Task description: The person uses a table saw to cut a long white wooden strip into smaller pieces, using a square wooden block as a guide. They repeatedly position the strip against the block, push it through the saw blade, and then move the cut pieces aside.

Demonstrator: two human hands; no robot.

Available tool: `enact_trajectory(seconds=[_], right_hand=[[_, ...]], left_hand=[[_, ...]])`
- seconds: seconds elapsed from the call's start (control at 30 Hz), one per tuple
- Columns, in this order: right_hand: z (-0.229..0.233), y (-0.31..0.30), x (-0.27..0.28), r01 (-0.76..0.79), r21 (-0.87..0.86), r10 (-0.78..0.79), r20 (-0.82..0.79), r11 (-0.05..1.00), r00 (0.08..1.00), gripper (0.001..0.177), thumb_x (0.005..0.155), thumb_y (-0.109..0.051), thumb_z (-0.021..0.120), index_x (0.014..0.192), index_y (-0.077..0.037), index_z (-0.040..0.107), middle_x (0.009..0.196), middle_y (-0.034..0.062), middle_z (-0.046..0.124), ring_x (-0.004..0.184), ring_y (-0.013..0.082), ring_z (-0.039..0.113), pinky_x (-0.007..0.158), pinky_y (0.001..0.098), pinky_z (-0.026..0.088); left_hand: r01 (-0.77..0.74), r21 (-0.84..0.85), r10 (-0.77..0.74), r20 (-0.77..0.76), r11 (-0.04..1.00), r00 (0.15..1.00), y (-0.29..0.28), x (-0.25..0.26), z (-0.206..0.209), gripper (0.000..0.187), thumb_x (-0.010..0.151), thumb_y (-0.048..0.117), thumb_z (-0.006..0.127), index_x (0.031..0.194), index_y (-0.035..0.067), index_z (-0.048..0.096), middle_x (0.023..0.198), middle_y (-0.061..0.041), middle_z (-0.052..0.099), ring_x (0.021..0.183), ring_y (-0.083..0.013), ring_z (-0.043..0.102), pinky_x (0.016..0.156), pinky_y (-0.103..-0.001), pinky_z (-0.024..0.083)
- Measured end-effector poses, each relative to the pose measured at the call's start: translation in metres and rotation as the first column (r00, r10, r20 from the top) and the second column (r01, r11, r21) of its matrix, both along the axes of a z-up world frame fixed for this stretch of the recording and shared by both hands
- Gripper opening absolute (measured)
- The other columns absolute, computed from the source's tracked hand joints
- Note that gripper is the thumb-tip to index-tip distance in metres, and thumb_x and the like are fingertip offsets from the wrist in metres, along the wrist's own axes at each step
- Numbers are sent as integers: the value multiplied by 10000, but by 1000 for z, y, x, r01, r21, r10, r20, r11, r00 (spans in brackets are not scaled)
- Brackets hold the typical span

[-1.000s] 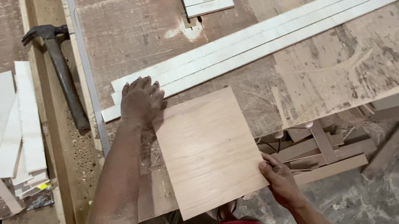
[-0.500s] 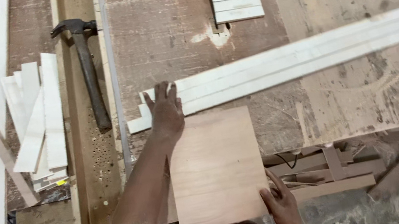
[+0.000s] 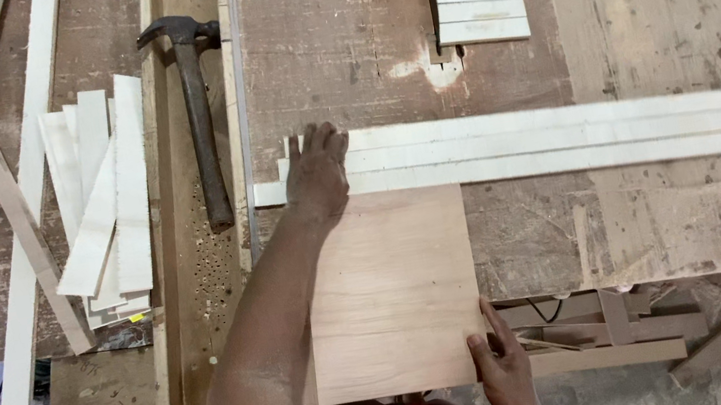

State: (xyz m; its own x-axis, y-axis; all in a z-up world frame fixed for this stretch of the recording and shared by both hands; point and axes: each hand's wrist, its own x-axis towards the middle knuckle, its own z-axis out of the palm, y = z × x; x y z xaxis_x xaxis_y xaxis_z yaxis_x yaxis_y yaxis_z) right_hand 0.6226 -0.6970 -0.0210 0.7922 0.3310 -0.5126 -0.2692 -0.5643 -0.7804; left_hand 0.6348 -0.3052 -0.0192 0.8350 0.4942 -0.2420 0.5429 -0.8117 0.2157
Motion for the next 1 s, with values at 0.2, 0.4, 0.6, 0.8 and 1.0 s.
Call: enact_trajectory(seconds=[0.2,0.4,0.6,0.8,1.0], right_hand=[[-5,16,-8,-173,36,168,108,984,980,625,950,-321,591,1547,-179,474,1600,97,522,1330,258,633,1015,424,576],[21,-4,46,-272,-377,292,-3,885,956,541,950,-400,602,1487,-452,558,1279,-64,795,898,144,746,849,339,579],[4,-92,225,266,-436,157,721,860,675,342,1046,-288,650,1311,-106,768,1004,197,783,1038,376,736,945,492,536],[-10,-174,420,465,-218,27,924,858,382,280,1099,-149,599,1299,13,708,1102,230,678,1089,405,656,924,507,498],[-13,-213,568,522,-407,-115,696,750,709,489,1077,-445,586,1502,-224,487,1327,68,530,1248,303,561,979,514,455]], left_hand=[[-33,-54,37,84,998,996,31,-8,-12,809,760,-79,703,1483,240,529,1601,-104,413,1570,-376,195,1279,-555,-37],[-84,248,21,249,965,968,-15,-2,-35,574,856,164,635,1417,86,541,1567,-172,456,1534,-390,294,1243,-605,170],[-130,-13,126,352,991,927,-137,16,36,525,1115,368,399,1436,-20,545,1477,-232,499,1510,-408,364,1264,-537,211],[181,116,-209,710,977,672,-289,132,-46,386,968,442,611,1136,122,747,1066,-128,710,1033,-322,693,954,-466,512],[360,-150,-281,385,921,879,-388,252,-48,280,1019,370,512,995,119,635,954,-97,598,862,-285,643,758,-406,527]])
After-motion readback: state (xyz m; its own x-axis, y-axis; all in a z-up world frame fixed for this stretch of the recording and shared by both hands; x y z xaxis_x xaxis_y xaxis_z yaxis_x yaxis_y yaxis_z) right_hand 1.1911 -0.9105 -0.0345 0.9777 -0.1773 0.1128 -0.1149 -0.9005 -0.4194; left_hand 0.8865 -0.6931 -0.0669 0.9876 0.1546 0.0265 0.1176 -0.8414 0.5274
